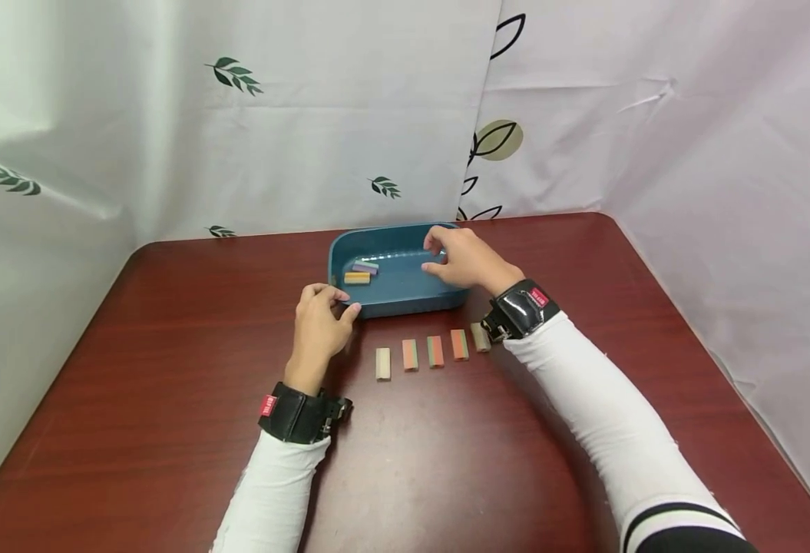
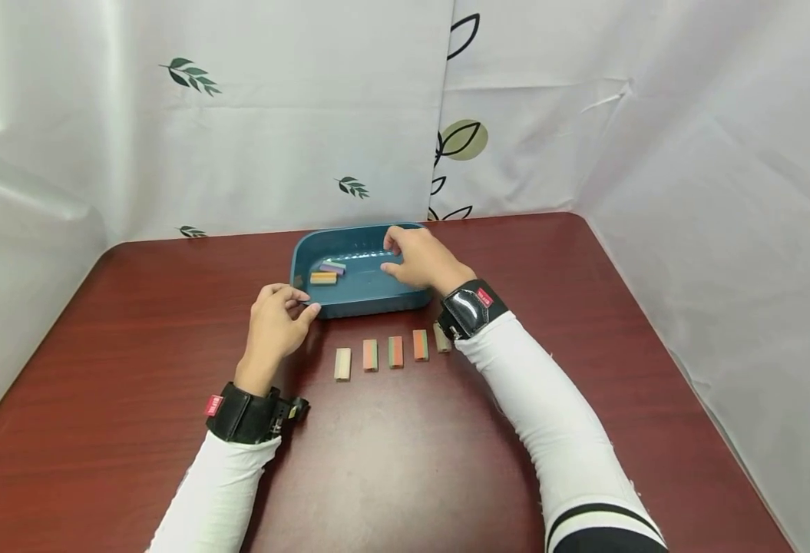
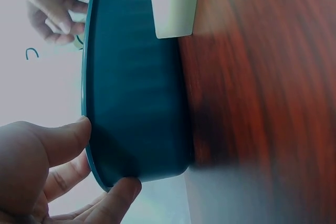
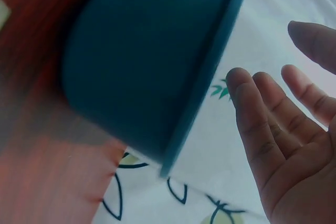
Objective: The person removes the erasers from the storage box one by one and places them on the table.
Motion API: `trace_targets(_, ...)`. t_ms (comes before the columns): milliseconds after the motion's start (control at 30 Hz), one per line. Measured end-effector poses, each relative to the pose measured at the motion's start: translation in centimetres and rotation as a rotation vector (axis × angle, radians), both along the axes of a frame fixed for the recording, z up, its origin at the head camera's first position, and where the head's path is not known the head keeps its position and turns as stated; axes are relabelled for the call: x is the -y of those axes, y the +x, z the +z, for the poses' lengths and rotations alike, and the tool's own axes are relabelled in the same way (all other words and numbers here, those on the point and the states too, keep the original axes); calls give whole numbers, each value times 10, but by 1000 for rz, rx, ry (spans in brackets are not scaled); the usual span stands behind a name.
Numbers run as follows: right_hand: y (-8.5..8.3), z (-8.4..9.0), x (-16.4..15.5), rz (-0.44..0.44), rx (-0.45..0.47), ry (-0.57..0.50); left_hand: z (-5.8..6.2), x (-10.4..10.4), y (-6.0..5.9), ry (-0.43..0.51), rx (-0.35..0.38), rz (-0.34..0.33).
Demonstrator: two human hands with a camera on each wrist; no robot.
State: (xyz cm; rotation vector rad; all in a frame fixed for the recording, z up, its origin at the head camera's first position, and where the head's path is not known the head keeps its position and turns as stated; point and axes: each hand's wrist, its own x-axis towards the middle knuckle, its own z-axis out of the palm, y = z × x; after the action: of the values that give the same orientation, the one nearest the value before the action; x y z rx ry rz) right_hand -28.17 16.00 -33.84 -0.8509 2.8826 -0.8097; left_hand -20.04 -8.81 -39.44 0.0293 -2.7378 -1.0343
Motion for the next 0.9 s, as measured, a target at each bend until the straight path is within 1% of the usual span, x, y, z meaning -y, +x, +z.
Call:
trace_targets(233,-14,9,22,86,12,100,0,1,1,7,0,-2)
trace_targets(400,-25,13,38,165,71,178,1,0,1,10,-4,-2)
trace_targets(467,-30,12,45,186,84,212,1,1,1,8,-4,0)
trace_targets(667,-44,9,63,244,81,294,2,1,2,2,7,-3)
trace_targets(800,-49,5,74,268,94,333,2,0,3,8,14,-3)
trace_targets(900,-51,6,82,278,88,369,2,1,3,12,8,-1)
